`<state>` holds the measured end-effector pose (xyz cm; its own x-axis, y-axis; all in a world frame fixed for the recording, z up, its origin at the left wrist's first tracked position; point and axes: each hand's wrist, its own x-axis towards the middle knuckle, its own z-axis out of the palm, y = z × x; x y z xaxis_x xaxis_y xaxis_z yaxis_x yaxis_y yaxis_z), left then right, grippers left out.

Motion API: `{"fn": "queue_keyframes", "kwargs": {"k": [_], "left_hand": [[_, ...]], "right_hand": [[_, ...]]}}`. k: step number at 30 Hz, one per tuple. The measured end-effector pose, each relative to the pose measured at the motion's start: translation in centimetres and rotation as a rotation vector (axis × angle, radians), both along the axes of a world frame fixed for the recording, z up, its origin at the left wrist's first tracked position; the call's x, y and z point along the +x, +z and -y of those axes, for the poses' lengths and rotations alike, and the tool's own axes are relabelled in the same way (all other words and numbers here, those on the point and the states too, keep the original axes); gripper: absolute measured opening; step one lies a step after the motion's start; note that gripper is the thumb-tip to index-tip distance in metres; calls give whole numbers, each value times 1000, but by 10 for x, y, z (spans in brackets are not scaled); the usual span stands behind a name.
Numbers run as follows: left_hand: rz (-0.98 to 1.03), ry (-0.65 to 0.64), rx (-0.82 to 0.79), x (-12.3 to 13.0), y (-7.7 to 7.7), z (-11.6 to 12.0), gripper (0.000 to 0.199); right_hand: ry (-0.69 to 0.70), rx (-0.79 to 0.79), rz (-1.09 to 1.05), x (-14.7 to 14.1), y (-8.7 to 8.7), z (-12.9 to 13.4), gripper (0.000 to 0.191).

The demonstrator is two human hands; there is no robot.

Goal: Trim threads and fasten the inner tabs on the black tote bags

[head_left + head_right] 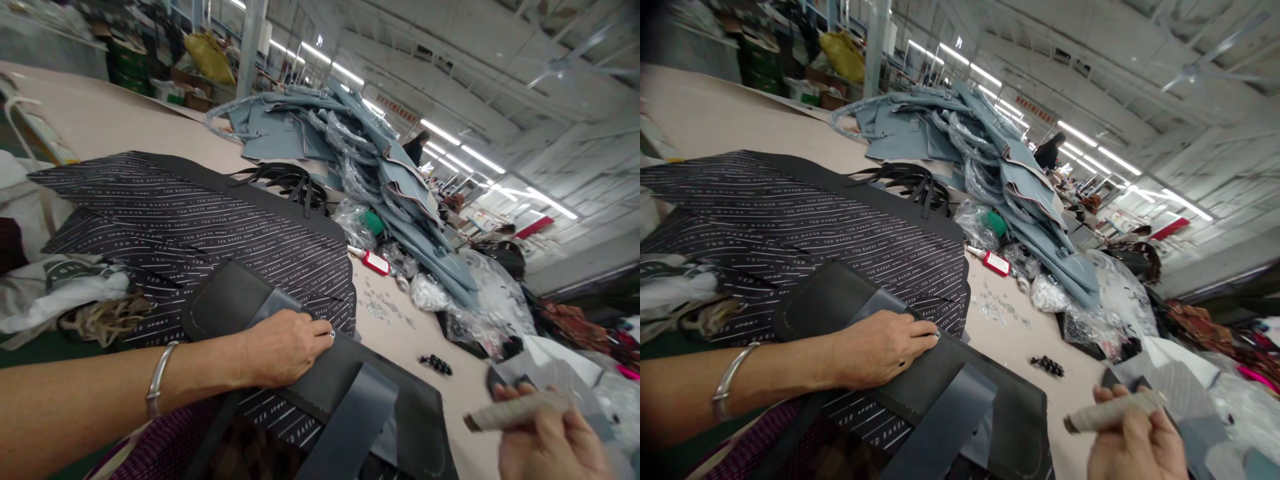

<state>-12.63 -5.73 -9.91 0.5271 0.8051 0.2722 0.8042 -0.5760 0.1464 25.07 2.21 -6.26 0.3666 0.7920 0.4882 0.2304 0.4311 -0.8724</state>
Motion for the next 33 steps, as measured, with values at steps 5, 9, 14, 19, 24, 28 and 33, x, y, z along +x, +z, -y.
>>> {"fn": "queue_keyframes", "kwargs": {"k": [5, 9, 14, 19, 24, 28, 33], "left_hand": [[28, -7, 14, -1, -4, -2, 17], [48, 10, 40, -1, -7, -4, 16], [60, 12, 26, 0, -7, -3, 18], [70, 24, 6, 0, -6, -3, 19], [73, 21, -8, 0, -6, -2, 19], [75, 1, -19, 1, -6, -3, 19], [91, -6, -9, 0, -6, -4, 16]], "right_hand": [[428, -179, -769, -117, 11, -1, 15], [478, -324, -944, -172, 1, -8, 23], [548, -344, -880, -186, -22, -17, 23], [601, -334, -817, -186, -39, -21, 24], [573, -328, -800, -188, -42, -23, 23], [558, -271, -744, -203, -31, -15, 24], [658, -133, -509, -231, -8, 1, 21]]}}
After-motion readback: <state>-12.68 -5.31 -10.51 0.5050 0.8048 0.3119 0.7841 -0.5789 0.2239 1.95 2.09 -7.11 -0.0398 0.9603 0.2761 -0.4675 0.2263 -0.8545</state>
